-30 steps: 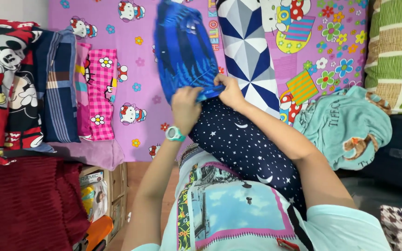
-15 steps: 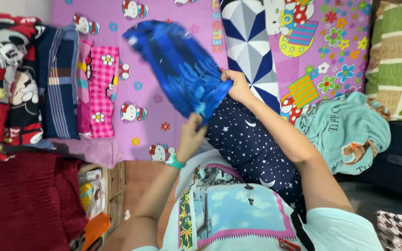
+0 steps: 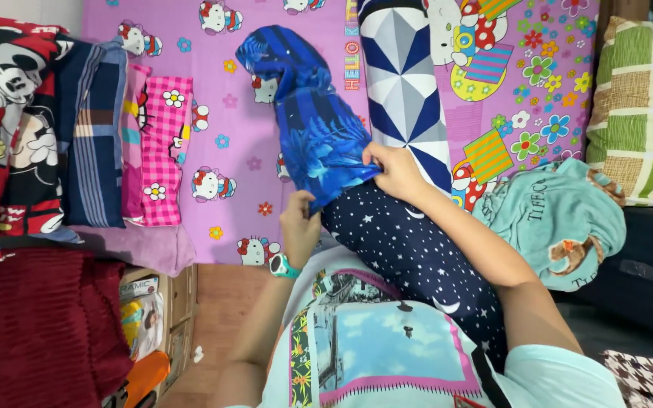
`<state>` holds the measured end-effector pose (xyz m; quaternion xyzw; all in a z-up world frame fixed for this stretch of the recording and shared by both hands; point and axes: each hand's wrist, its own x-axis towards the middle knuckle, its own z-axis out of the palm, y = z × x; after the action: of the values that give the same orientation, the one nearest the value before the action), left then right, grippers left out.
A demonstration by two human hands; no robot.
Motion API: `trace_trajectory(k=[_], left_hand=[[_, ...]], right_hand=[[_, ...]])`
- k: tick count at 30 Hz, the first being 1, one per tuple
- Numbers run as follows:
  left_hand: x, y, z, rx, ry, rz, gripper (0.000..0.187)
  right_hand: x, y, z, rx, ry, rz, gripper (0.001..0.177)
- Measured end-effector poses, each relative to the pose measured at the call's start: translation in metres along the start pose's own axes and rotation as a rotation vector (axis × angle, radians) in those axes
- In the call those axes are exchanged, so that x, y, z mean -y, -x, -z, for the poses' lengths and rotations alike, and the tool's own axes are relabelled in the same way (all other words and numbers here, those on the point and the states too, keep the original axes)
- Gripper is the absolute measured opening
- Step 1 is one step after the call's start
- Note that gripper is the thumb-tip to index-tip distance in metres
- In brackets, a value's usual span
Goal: The person inserts a dark blue pillow with a star and moon pattern into a blue patterned pillowcase on a bed. They repeatedly push the pillow into the case, adjust the opening, and smooth the fabric to fit the pillow inside.
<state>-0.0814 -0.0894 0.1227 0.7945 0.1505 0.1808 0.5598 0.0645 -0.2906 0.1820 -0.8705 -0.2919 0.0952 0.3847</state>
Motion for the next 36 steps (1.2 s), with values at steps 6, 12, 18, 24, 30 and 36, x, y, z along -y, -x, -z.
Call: trace_trajectory(k=[6,12,18,24,30,36], left_hand=[[-0.027,0.015,-0.009,0.006,-0.09,-0.254,0.02],[-0.035,0.009,-0.029,0.208,-0.001,-0.191,0.026],[-0.007,-0.004,-0.013,-0.113,0.183,0.105,0.038],[-0.012,-0.009,-0.025,-0.058,-0.094,0.104,0.025],[-0.053,0.014,-0.032,0.246,0.038,-0.08,0.021],[-0.071,0.011,-0.045,0.194,0.0,-0.079,0.021]], right_hand=[[-0.025,0.001,-0.005,-0.264,-0.017,0.045,0.017],[-0.096,-0.004,-0.008,-0.013,-0.163,-0.192,0.028],[-0.14,0.057,-0.011,0.562,-0.523,-0.561,0.063],[-0.152,0.088,-0.04,0.313,-0.36,-0.769,0.076],[-0.188,0.048,0.012,-0.163,-0.524,-0.68,0.018],[-0.173,0.017,-0.008,-0.252,-0.305,-0.364,0.022]])
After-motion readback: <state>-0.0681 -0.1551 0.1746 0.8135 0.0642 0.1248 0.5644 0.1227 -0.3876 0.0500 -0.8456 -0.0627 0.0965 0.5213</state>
